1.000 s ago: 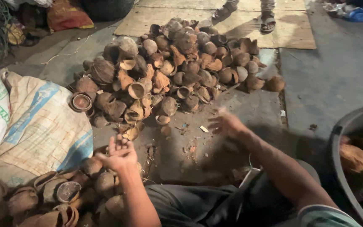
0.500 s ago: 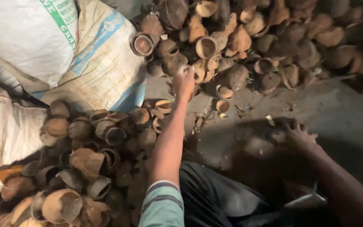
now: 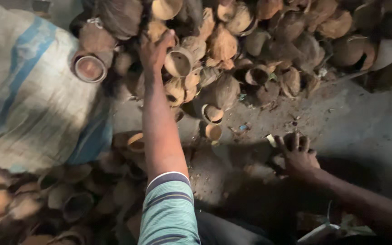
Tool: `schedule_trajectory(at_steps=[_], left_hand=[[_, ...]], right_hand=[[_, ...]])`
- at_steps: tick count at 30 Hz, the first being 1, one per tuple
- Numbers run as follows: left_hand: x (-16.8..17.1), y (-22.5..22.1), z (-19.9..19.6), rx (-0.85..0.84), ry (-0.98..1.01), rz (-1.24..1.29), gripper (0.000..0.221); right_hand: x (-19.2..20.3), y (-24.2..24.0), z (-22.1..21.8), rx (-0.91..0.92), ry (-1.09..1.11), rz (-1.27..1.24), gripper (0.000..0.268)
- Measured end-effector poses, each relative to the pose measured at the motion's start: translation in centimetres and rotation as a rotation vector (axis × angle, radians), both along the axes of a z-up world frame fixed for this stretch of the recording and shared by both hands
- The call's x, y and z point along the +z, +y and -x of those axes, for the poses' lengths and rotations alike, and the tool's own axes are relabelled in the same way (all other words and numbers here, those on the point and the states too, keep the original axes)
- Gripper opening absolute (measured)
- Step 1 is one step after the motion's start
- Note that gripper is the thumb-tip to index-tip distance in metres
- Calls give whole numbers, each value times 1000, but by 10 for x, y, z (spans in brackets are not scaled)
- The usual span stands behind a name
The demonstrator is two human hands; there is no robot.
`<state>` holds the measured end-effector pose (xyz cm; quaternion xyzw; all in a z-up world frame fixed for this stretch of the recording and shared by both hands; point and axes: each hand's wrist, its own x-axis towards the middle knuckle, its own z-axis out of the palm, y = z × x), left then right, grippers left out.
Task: The person sits on the floor and sorts through a large pile of coconut shells, picking them up one by one, inspecting them, and placing them into a nearby metal basin. The person handles the shells by hand without using any tools.
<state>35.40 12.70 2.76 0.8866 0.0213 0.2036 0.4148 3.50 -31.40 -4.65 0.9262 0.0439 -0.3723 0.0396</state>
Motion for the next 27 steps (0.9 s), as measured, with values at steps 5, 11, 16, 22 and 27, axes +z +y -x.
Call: schedule_trajectory(at_steps=[5,11,16,22,27], left_hand=[[-32,6,4,-53,-311,-385,31],[-38,-34,88,-231,-414,179,39],[-29,-98,156,-278,14,94,60],[-5,-113,213,-296,-281,-292,74],[24,-54,178,37,123,-24,44]], right_hand=[[-7,9,9,-69,-49,-142,124],[-23,-1,1,-63,-14,-73,141],[-45,-20,7,17,-86,-53,140],[-74,-35,29,312,-382,-185,139],[-31,-31,-1,255,-83,23,107]])
